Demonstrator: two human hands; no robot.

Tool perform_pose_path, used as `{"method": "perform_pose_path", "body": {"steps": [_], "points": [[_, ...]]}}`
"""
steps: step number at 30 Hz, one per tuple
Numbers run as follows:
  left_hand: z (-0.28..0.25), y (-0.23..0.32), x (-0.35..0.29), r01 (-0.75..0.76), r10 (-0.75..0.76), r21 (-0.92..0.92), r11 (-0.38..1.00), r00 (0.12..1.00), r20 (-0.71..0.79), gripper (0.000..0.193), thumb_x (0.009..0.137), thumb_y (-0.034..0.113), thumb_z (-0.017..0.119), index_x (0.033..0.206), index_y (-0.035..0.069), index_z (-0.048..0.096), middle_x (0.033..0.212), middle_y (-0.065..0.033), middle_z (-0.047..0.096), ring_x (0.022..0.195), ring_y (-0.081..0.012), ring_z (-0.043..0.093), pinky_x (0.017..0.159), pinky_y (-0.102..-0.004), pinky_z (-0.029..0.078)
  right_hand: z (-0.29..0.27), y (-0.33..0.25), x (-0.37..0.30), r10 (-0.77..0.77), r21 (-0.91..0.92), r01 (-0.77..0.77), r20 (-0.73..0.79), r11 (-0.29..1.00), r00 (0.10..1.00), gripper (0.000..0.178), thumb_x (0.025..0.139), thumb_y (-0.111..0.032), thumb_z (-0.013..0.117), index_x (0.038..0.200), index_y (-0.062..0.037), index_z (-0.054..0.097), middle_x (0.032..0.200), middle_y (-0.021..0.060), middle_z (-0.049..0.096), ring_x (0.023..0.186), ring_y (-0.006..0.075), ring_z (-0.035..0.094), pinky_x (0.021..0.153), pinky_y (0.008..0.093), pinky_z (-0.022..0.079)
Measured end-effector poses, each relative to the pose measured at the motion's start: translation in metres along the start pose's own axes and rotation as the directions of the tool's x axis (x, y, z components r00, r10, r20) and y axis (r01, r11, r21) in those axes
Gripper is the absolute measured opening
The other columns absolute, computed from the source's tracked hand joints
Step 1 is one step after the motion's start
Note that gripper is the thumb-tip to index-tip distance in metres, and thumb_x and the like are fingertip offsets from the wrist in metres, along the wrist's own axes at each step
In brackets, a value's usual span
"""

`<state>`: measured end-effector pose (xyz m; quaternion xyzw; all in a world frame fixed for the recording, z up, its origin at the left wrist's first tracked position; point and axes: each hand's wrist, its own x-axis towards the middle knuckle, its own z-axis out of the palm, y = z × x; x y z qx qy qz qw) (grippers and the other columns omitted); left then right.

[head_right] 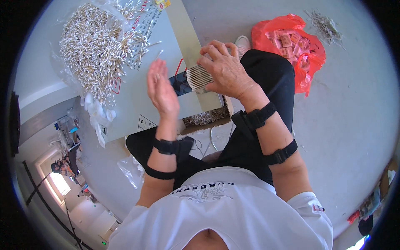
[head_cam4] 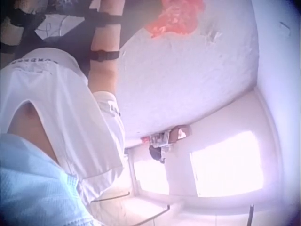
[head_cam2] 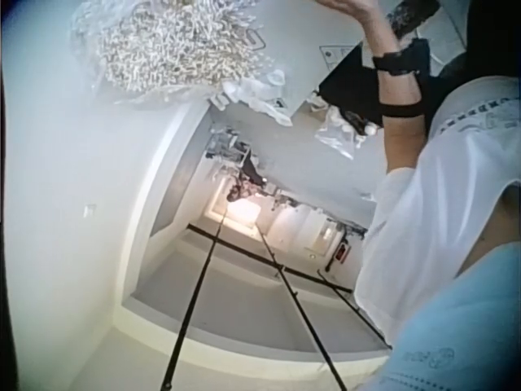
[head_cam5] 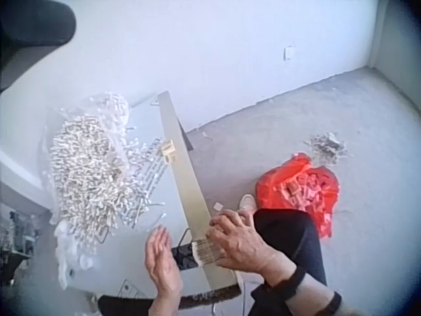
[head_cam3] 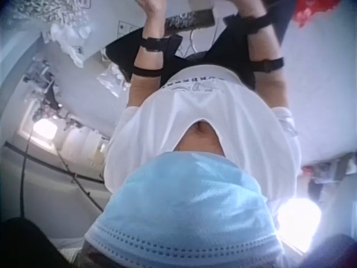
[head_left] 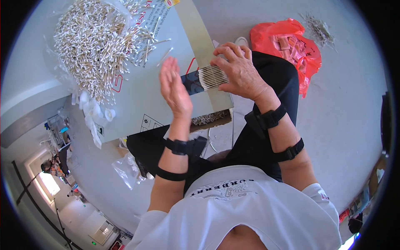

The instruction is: Gathering and packaging cotton swabs into small plastic bags with labels.

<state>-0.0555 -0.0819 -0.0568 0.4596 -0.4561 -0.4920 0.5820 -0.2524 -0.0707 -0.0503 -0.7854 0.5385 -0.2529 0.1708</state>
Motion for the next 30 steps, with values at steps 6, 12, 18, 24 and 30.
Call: {"method": "perform_pose_path", "body": {"steps": [6,12,18,24,30], "points": [[0.025,-0.014,-0.026,-0.03,0.029,-0.041,0.999,0.999,-0.034,0.059,0.103,0.032,0.043,0.146,-0.004,0.027,0.152,-0.02,0.029,0.143,-0.0321,0.026,0.119,-0.045,0.016,0.001,0.001,-0.001,0.012,0.04,-0.012,0.004,0.999,1.0,0.065,0.053,-0.024,0.088,0.113,-0.014,0.066,0.129,0.0057,0.051,0.132,0.0279,0.037,0.11,0.0496,0.024],[0.035,-0.016,-0.027,-0.022,0.023,-0.034,0.999,1.0,0.019,0.064,0.102,0.038,0.043,0.147,-0.004,0.026,0.152,-0.0201,0.028,0.143,-0.0316,0.024,0.119,-0.0445,0.015,0.004,0.004,-0.003,0.027,0.063,-0.027,0.003,0.998,1.0,0.065,0.054,-0.025,0.088,0.114,-0.015,0.067,0.131,0.0057,0.05,0.133,0.0282,0.037,0.111,0.0501,0.024],[0.036,-0.018,-0.028,-0.019,0.019,-0.008,1.0,0.999,0.044,0.066,0.102,0.04,0.044,0.147,-0.005,0.026,0.152,-0.0208,0.028,0.143,-0.0313,0.024,0.119,-0.0432,0.015,0.003,0.003,-0.004,0.046,0.068,-0.046,0.01,0.997,0.999,0.065,0.054,-0.026,0.09,0.115,-0.0172,0.067,0.131,0.0063,0.05,0.134,0.0288,0.036,0.111,0.0511,0.022],[0.039,-0.018,-0.024,-0.031,0.032,-0.026,0.999,0.997,0.076,0.066,0.102,0.04,0.043,0.147,-0.005,0.026,0.152,-0.0216,0.028,0.144,-0.0306,0.024,0.119,-0.0428,0.014,0.004,0.004,-0.003,0.061,0.085,-0.062,0.017,0.994,0.998,0.068,0.054,-0.028,0.091,0.117,-0.0197,0.066,0.132,0.0067,0.05,0.135,0.0298,0.035,0.111,0.0512,0.022],[0.063,0.026,-0.012,0.229,-0.237,-0.073,0.971,0.963,-0.126,0.06,0.101,0.034,0.046,0.144,-0.005,0.031,0.149,-0.0204,0.034,0.139,-0.029,0.031,0.116,-0.0412,0.022,0.002,0.007,-0.006,0.041,0.085,-0.041,-0.007,0.996,0.999,0.069,0.056,-0.03,0.089,0.119,-0.0174,0.064,0.131,0.0079,0.051,0.133,0.0312,0.037,0.108,0.0512,0.024]]}}
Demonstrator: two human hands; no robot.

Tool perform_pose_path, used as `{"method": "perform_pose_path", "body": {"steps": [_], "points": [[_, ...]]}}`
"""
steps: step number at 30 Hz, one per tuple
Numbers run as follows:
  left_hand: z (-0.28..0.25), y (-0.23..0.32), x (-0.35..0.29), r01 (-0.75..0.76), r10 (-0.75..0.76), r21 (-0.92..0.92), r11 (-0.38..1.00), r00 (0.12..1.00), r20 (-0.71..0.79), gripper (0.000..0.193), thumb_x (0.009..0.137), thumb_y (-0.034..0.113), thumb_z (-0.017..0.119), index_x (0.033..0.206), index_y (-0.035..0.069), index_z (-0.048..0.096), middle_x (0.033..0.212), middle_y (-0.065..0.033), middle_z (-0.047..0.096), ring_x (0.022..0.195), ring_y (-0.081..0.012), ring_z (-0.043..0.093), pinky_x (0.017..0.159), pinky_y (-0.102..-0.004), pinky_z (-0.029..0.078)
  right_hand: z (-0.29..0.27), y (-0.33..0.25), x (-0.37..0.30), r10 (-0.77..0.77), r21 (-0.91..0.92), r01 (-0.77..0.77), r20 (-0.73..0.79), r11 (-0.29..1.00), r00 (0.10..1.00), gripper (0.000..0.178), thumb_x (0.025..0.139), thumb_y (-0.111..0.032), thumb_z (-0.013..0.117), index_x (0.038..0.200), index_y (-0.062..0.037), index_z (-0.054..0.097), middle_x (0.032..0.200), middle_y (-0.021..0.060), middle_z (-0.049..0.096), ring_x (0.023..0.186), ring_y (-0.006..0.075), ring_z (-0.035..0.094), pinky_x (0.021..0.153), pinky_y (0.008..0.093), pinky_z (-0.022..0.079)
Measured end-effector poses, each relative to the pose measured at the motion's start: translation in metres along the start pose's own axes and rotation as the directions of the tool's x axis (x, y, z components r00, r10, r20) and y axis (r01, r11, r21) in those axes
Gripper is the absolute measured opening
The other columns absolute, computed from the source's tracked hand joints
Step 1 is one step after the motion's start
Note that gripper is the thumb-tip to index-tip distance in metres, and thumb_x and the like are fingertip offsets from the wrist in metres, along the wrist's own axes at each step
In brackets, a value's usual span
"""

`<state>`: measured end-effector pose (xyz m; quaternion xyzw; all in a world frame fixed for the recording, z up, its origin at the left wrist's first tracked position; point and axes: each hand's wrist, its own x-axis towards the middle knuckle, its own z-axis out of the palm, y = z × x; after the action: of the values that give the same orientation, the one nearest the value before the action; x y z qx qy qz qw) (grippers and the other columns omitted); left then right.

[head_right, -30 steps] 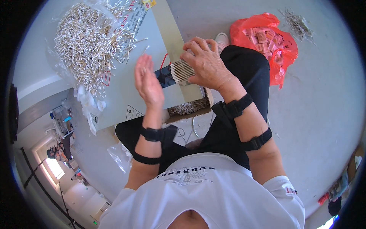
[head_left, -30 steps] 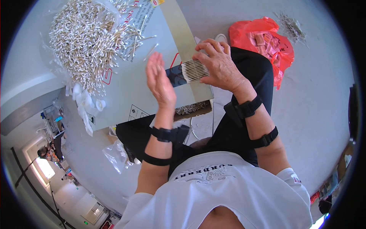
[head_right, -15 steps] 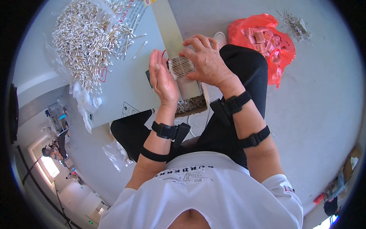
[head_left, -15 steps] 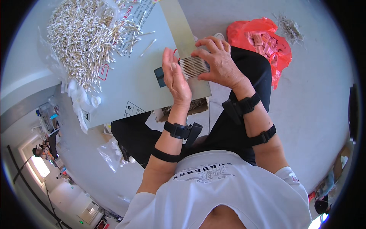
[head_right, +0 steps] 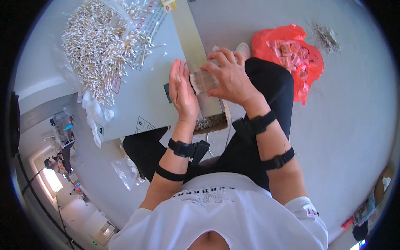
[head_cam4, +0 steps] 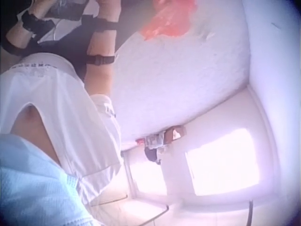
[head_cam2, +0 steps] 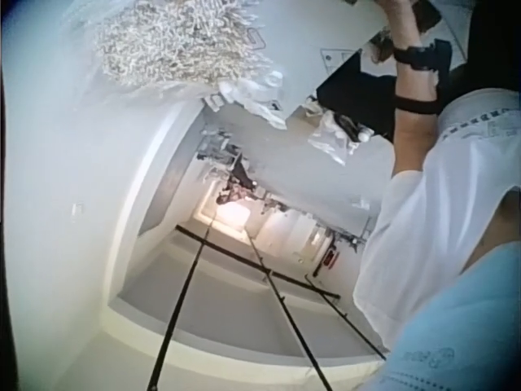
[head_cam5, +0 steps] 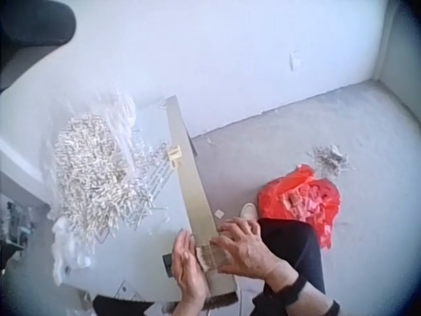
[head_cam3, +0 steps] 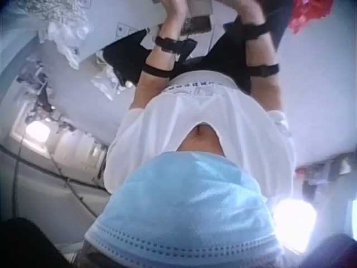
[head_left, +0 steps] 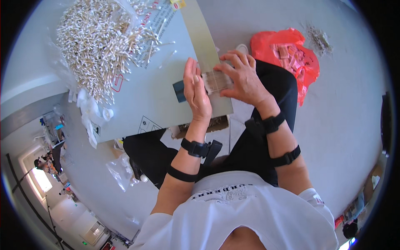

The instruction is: Gathering and packaging cotton swabs into small plastic bags with labels.

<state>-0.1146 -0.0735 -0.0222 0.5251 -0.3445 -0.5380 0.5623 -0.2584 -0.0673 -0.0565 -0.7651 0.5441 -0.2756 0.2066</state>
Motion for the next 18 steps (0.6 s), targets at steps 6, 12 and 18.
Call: {"method": "perform_pose_path", "body": {"steps": [6,12,18], "points": [[-0.052,-0.009,0.083,-0.464,0.477,0.572,0.677,0.868,0.139,0.029,0.087,0.005,0.064,0.116,0.001,0.063,0.11,-0.0083,0.065,0.092,-0.0165,0.06,0.083,-0.0302,0.048,-0.015,0.013,0.004,0.115,0.136,-0.084,-0.233,0.987,0.966,0.057,0.07,-0.033,0.081,0.118,-0.0091,0.062,0.124,0.0111,0.056,0.125,0.0309,0.045,0.105,0.0486,0.03],[-0.049,0.014,0.211,-0.534,0.394,0.75,0.39,0.833,0.388,0.019,0.078,0.006,0.066,0.097,0.003,0.066,0.095,-0.012,0.062,0.092,-0.0307,0.057,0.085,-0.0397,0.046,0.0,0.028,0.011,0.454,0.45,-0.308,-0.263,0.838,0.851,0.029,0.076,-0.014,0.075,0.1,-0.0004,0.065,0.096,0.014,0.066,0.096,0.0329,0.06,0.085,0.0383,0.048],[0.001,0.014,0.259,-0.506,0.338,0.862,-0.029,0.806,0.485,0.022,0.08,0.02,0.071,0.099,0.011,0.068,0.11,-0.0124,0.06,0.11,-0.0342,0.051,0.096,-0.0462,0.041,-0.002,0.021,0.019,0.491,0.482,-0.343,-0.221,0.806,0.843,0.022,0.076,-0.007,0.071,0.095,0.0031,0.065,0.091,0.0166,0.065,0.09,0.0335,0.061,0.081,0.0378,0.048]]}}
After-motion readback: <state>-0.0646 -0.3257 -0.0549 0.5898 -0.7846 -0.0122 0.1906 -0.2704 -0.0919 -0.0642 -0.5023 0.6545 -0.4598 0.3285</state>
